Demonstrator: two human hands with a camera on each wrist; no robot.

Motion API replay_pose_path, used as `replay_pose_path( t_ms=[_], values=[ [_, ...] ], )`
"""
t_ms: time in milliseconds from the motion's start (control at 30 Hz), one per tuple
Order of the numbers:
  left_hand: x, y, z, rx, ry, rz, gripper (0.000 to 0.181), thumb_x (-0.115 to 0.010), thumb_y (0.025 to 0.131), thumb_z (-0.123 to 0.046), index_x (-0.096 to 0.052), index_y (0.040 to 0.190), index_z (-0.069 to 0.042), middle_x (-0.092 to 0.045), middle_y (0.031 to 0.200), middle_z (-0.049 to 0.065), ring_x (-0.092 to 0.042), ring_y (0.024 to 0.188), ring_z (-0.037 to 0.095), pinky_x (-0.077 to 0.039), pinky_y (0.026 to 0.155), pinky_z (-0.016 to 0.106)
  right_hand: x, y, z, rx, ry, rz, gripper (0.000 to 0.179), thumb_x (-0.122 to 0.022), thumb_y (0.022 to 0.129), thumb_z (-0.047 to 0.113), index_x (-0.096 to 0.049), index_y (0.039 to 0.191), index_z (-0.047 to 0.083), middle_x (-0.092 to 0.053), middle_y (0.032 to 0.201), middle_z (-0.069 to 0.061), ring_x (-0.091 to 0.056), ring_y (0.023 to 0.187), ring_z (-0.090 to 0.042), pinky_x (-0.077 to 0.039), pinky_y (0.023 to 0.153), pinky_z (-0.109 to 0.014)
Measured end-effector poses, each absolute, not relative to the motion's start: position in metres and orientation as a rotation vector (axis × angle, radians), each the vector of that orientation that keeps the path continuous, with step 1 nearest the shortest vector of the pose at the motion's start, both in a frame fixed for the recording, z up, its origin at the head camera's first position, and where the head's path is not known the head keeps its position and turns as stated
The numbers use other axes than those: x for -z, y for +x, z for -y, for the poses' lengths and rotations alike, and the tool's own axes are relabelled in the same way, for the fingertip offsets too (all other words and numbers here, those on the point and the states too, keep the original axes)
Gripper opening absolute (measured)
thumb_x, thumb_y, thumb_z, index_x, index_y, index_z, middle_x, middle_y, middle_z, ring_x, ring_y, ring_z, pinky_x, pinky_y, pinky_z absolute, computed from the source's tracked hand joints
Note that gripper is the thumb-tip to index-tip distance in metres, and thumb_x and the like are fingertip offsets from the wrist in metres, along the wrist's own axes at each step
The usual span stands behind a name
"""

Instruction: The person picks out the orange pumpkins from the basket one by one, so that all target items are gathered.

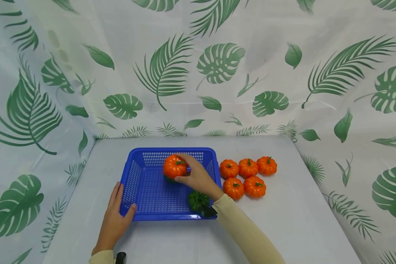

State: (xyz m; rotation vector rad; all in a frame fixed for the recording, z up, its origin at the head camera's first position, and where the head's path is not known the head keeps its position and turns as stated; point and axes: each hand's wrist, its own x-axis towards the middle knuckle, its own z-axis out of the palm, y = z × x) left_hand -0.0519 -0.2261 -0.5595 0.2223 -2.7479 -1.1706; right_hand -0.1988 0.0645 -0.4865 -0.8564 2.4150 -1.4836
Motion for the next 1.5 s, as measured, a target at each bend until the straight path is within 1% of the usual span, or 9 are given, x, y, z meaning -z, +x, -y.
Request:
replay_pose_path(
  t_ms=[200,333,667,867,967,1067,1233,1367,1500],
  values=[
    [0.559,-0.052,0.226,1.183,0.198,2.74,0.089,-0.068,0.104,-0.029,-0.015,0.173,-0.01,-0.007,0.18,0.011,-0.016,0.16,0.049,-0.025,0.117,0.076,0.491,-0.197,-0.083,1.513,-0.8,-2.451,0.077,-0.082,0.095,0.008,-0.045,0.162,0.015,-0.048,0.16,-0.009,-0.054,0.138,-0.029,-0.059,0.1,-0.041],
    [0.56,-0.052,0.226,1.192,0.195,2.74,0.09,-0.068,0.105,-0.03,-0.013,0.173,-0.011,-0.005,0.18,0.008,-0.015,0.16,0.048,-0.024,0.118,0.076,0.491,-0.197,-0.094,1.539,-0.778,-2.468,0.077,-0.083,0.094,0.008,-0.046,0.161,0.013,-0.049,0.159,-0.01,-0.055,0.138,-0.031,-0.059,0.1,-0.043],
    [0.558,-0.052,0.226,1.19,0.173,2.741,0.09,-0.068,0.104,-0.031,-0.014,0.173,-0.009,-0.006,0.18,0.009,-0.015,0.16,0.048,-0.024,0.118,0.075,0.489,-0.194,-0.119,1.576,-0.727,-2.507,0.077,-0.085,0.093,0.008,-0.048,0.161,0.013,-0.048,0.16,-0.011,-0.055,0.137,-0.034,-0.059,0.099,-0.047],
    [0.555,-0.052,0.225,1.189,0.193,2.762,0.09,-0.068,0.104,-0.031,-0.013,0.173,-0.009,-0.006,0.18,0.01,-0.016,0.16,0.047,-0.024,0.119,0.074,0.484,-0.19,-0.137,1.635,-0.618,-2.476,0.078,-0.082,0.094,0.007,-0.045,0.162,0.017,-0.045,0.161,-0.013,-0.052,0.14,-0.037,-0.054,0.106,-0.053],
    [0.555,-0.052,0.226,1.179,0.201,2.763,0.091,-0.068,0.104,-0.031,-0.014,0.173,-0.009,-0.005,0.18,0.01,-0.016,0.16,0.048,-0.025,0.119,0.074,0.484,-0.189,-0.146,1.608,-0.61,-2.529,0.079,-0.083,0.094,0.01,-0.044,0.163,0.017,-0.044,0.162,-0.015,-0.049,0.143,-0.04,-0.048,0.111,-0.06],
    [0.556,-0.051,0.226,1.179,0.212,2.764,0.091,-0.068,0.104,-0.03,-0.013,0.173,-0.01,-0.005,0.18,0.009,-0.016,0.16,0.048,-0.024,0.118,0.075,0.483,-0.189,-0.156,1.567,-0.587,-2.592,0.079,-0.084,0.094,0.014,-0.044,0.162,0.017,-0.044,0.163,-0.015,-0.048,0.144,-0.04,-0.047,0.111,-0.063],
    [0.558,-0.051,0.227,1.169,0.216,2.76,0.091,-0.068,0.104,-0.029,-0.013,0.173,-0.01,-0.005,0.18,0.009,-0.016,0.16,0.049,-0.025,0.117,0.076,0.485,-0.187,-0.171,1.561,-0.517,-2.644,0.08,-0.084,0.094,0.014,-0.044,0.163,0.015,-0.044,0.163,-0.014,-0.049,0.143,-0.039,-0.053,0.106,-0.059],
    [0.558,-0.051,0.227,1.168,0.217,2.754,0.091,-0.069,0.103,-0.029,-0.014,0.173,-0.01,-0.006,0.18,0.01,-0.017,0.16,0.049,-0.025,0.118,0.076,0.485,-0.184,-0.183,1.56,-0.463,-2.661,0.081,-0.083,0.094,0.013,-0.041,0.164,0.013,-0.042,0.164,-0.016,-0.05,0.142,-0.041,-0.055,0.104,-0.057],
    [0.558,-0.051,0.227,1.19,0.222,2.749,0.091,-0.069,0.103,-0.029,-0.014,0.173,-0.01,-0.006,0.18,0.01,-0.016,0.16,0.048,-0.024,0.118,0.075,0.482,-0.181,-0.194,1.55,-0.389,-2.665,0.082,-0.082,0.095,0.014,-0.04,0.165,0.014,-0.041,0.165,-0.017,-0.048,0.142,-0.044,-0.05,0.107,-0.063]
  ],
)
